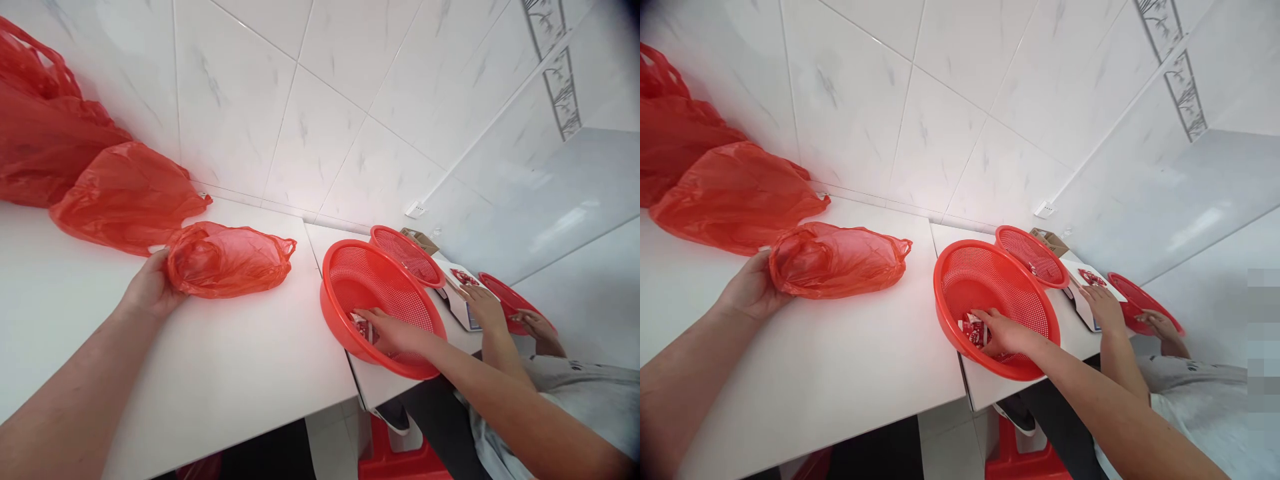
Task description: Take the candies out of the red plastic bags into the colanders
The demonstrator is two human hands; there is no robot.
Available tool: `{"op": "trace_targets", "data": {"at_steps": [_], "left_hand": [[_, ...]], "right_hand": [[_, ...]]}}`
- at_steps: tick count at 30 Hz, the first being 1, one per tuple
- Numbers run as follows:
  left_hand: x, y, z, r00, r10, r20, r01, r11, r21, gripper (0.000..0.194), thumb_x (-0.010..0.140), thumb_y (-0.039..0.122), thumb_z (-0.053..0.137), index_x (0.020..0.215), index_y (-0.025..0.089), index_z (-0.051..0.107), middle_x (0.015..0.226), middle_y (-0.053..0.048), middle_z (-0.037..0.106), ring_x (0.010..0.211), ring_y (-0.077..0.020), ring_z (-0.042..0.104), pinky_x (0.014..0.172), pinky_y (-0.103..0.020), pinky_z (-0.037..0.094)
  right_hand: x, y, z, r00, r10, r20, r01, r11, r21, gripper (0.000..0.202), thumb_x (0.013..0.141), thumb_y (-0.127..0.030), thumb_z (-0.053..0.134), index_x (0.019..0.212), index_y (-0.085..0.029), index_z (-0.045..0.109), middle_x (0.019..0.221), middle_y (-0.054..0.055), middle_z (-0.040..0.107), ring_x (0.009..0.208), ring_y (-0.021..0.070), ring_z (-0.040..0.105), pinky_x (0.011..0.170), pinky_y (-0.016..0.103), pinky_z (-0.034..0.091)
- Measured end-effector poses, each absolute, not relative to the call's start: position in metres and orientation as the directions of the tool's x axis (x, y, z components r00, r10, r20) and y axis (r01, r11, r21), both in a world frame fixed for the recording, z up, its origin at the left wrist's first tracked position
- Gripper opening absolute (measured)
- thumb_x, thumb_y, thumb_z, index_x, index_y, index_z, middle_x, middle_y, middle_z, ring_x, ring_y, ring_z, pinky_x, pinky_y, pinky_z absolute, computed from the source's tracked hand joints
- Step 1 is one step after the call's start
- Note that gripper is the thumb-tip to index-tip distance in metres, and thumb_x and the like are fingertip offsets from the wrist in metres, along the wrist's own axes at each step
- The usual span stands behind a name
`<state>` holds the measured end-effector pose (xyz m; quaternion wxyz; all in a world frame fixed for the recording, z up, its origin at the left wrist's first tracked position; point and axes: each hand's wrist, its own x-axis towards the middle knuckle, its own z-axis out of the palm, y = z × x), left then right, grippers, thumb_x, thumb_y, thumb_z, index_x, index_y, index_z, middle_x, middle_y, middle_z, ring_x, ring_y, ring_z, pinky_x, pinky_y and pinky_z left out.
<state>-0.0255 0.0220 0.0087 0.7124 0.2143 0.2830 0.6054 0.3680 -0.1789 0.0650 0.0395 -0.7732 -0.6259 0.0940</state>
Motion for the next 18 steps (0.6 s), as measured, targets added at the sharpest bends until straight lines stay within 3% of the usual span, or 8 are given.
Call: {"op": "trace_targets", "data": {"at_steps": [2, 5, 12, 18], "left_hand": [[-0.026, 0.022, 0.008, 0.104, 0.984, -0.142, -0.740, 0.172, 0.650, 0.006, 0.074, 0.011, 0.054, 0.078, 0.015, 0.052, 0.065, 0.002, 0.055, 0.058, -0.0107, 0.052, 0.051, -0.019, 0.049], [-0.025, 0.022, 0.007, 0.097, 0.983, -0.153, -0.744, 0.174, 0.645, 0.007, 0.075, 0.012, 0.055, 0.081, 0.015, 0.052, 0.069, 0.002, 0.057, 0.061, -0.0111, 0.054, 0.054, -0.020, 0.051], [-0.026, 0.024, 0.005, 0.100, 0.983, -0.153, -0.746, 0.176, 0.642, 0.006, 0.077, 0.013, 0.055, 0.083, 0.014, 0.053, 0.071, 0.002, 0.059, 0.062, -0.0111, 0.055, 0.056, -0.019, 0.052], [-0.026, 0.023, 0.006, 0.095, 0.982, -0.164, -0.746, 0.179, 0.641, 0.008, 0.077, 0.012, 0.054, 0.084, 0.014, 0.055, 0.071, 0.001, 0.060, 0.062, -0.0113, 0.056, 0.055, -0.020, 0.053]], "right_hand": [[0.364, -0.180, 0.066, 0.093, 0.964, -0.249, 0.972, -0.142, -0.187, 0.078, 0.059, -0.023, 0.073, 0.132, -0.030, 0.050, 0.122, 0.012, 0.056, 0.081, 0.0184, 0.063, 0.063, 0.025, 0.044], [0.363, -0.179, 0.067, 0.110, 0.969, -0.221, 0.976, -0.147, -0.160, 0.072, 0.061, -0.026, 0.072, 0.130, -0.030, 0.051, 0.122, 0.010, 0.056, 0.091, 0.0222, 0.062, 0.069, 0.028, 0.045], [0.361, -0.171, 0.070, 0.104, 0.957, -0.271, 0.985, -0.137, -0.108, 0.089, 0.059, -0.025, 0.073, 0.140, -0.036, 0.037, 0.123, 0.008, 0.053, 0.070, 0.0148, 0.060, 0.055, 0.023, 0.041], [0.342, -0.172, 0.081, -0.042, 0.971, -0.233, 0.996, 0.021, -0.090, 0.044, 0.071, -0.020, 0.060, 0.113, -0.031, 0.062, 0.095, 0.002, 0.061, 0.066, 0.0140, 0.056, 0.057, 0.024, 0.038]]}}
